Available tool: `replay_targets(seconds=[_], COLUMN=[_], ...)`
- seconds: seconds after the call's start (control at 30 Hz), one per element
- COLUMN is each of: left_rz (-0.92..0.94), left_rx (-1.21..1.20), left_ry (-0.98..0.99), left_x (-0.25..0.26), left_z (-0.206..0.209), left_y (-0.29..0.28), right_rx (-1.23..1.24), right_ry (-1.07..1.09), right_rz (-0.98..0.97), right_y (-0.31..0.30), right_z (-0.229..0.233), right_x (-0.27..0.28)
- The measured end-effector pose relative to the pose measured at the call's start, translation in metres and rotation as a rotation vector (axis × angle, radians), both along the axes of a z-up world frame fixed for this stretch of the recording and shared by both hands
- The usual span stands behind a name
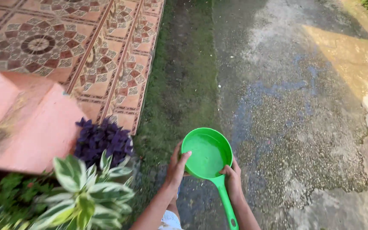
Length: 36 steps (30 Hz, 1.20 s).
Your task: Watering potted plants on a metal stand using a green plastic dipper filled from an outdoor faucet.
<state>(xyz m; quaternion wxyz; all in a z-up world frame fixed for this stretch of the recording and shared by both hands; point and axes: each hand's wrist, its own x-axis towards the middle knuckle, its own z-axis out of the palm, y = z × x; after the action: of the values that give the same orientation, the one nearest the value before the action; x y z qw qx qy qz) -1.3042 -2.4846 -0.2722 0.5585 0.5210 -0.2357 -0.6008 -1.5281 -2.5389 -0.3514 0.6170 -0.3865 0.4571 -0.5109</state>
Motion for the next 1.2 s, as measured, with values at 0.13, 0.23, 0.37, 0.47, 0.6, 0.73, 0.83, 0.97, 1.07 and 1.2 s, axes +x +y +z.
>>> replay_targets(seconds=[0.13,0.23,0.37,0.47,0.6,0.73,0.83,0.97,1.07,1.2], left_rz=[0.05,0.031,-0.02,-0.049,-0.056,-0.053,-0.03,0.018,0.028,0.05], left_rx=[-0.152,-0.078,-0.046,-0.033,-0.013,-0.032,-0.053,-0.017,0.0,-0.003], left_ry=[-0.102,-0.038,-0.011,-0.035,-0.015,-0.032,0.012,-0.016,-0.03,-0.035], left_x=[0.002,0.002,-0.003,-0.008,-0.015,-0.019,-0.015,-0.008,0.006,0.032], left_z=[-0.01,0.009,0.007,0.003,-0.004,-0.018,-0.024,-0.019,-0.026,-0.052], left_y=[-0.11,-0.19,-0.3,-0.385,-0.495,-0.607,-0.684,-0.784,-0.865,-0.971], right_rx=[0.009,0.044,-0.007,-0.016,-0.084,0.01,-0.042,-0.066,-0.064,-0.063], right_ry=[-0.003,-0.048,-0.079,-0.106,-0.093,-0.13,-0.008,-0.017,-0.062,-0.009], right_rz=[-0.035,-0.047,-0.067,-0.072,-0.065,-0.07,-0.039,0.042,0.063,0.044], right_y=[-0.094,-0.159,-0.263,-0.351,-0.475,-0.593,-0.674,-0.779,-0.863,-0.968], right_z=[0.004,0.042,0.042,0.017,-0.025,-0.015,-0.01,0.007,-0.004,-0.023], right_x=[0.007,0.021,0.012,-0.001,-0.018,-0.012,-0.005,0.008,0.024,0.048])
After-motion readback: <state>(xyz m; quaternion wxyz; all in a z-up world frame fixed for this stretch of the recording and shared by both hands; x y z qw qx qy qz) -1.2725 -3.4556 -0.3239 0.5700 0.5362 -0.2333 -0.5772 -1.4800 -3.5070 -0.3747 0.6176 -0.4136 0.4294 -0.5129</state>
